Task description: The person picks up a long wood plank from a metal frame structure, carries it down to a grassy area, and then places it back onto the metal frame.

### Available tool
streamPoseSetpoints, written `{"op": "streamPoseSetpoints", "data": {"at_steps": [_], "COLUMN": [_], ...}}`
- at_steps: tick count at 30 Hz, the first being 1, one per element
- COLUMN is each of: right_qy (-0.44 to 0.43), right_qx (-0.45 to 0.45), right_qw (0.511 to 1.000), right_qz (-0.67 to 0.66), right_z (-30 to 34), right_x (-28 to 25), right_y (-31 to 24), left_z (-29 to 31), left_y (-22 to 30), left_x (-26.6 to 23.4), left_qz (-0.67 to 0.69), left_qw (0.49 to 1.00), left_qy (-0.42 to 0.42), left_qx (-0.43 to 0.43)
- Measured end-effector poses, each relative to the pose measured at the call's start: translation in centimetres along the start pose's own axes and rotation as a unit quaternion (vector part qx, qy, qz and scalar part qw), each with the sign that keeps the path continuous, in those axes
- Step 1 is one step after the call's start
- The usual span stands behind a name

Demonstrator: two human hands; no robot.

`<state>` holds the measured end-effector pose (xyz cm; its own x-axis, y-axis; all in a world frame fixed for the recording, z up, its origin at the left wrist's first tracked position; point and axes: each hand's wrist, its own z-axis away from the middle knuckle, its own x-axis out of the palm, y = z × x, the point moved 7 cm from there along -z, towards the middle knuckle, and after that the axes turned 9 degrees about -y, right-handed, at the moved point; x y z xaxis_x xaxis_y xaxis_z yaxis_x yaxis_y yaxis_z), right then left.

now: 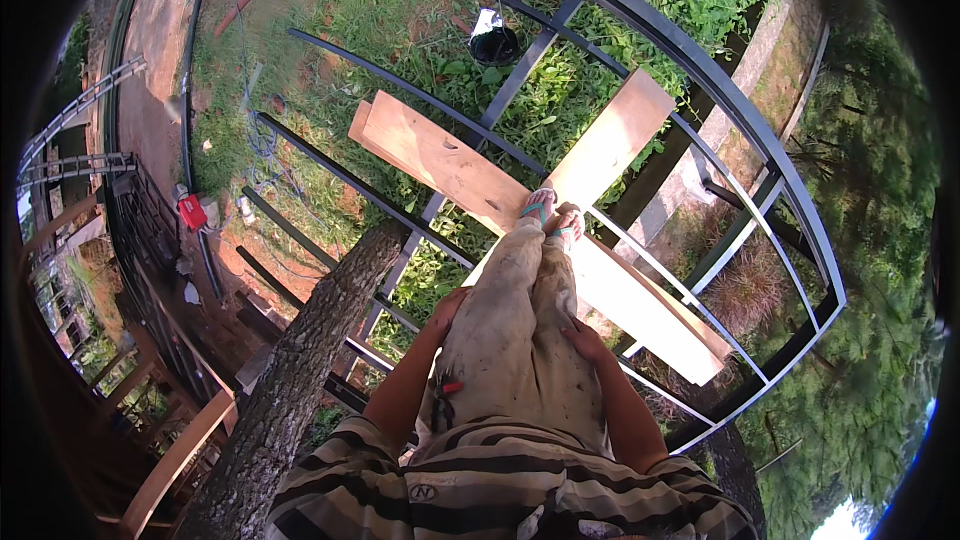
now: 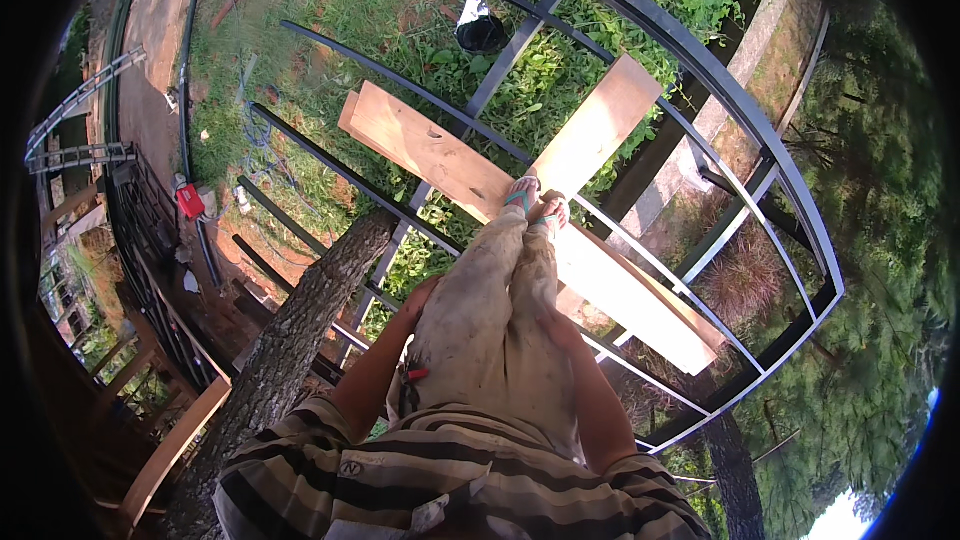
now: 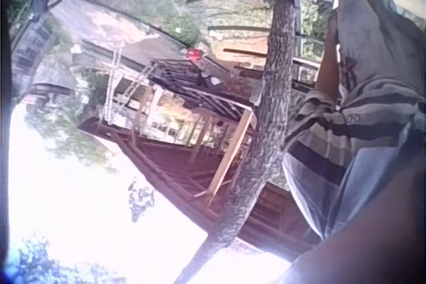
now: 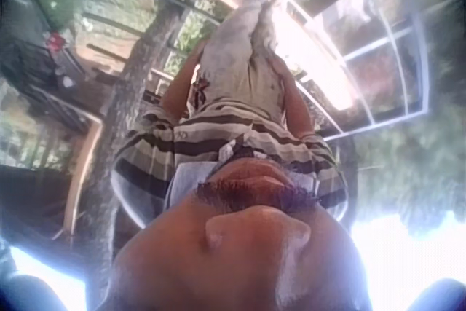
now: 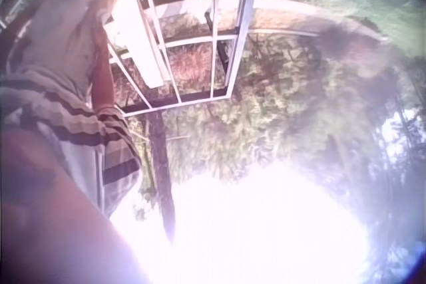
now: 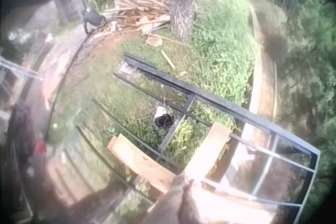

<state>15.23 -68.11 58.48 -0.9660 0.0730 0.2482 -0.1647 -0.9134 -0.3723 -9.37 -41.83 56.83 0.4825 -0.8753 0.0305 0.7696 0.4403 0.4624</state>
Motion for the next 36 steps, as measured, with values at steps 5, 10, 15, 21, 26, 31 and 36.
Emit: {"op": "streamPoseSetpoints", "data": {"at_steps": [5,10,15,21,26,31,36], "right_qy": [0.011,-0.002,0.13,0.251,0.242,0.198,0.193], "right_qx": [0.035,0.038,0.152,0.114,0.06,-0.096,-0.294], "right_qw": [0.999,0.993,0.978,0.958,0.959,0.931,0.796], "right_qz": [0.016,-0.114,-0.059,0.077,0.133,0.292,0.493], "right_z": [0.8,5.8,7.6,3.2,-4.9,-15.0,-13.5], "right_x": [-1.6,-5.2,-13.6,-26.7,-32.4,-31.9,-21.7], "right_y": [1.0,-1.4,1.2,-4.9,-25.0,-53.1,-76.7], "left_z": [3.3,9.7,11.7,6.8,-0.7,-6.0,-7.3], "left_y": [1.2,1.5,-4.3,-4.8,-1.2,4.6,6.4], "left_x": [-0.6,-2.3,-7.5,-10.9,-13.5,-19.3,-24.0], "left_qz": [0.264,0.181,0.196,0.242,0.349,0.448,0.52], "left_qw": [0.961,0.972,0.957,0.946,0.913,0.871,0.824], "left_qy": [0.037,0.093,0.152,0.171,0.166,0.192,0.227], "left_qx": [-0.072,-0.117,-0.151,-0.133,-0.13,-0.057,-0.011]}}
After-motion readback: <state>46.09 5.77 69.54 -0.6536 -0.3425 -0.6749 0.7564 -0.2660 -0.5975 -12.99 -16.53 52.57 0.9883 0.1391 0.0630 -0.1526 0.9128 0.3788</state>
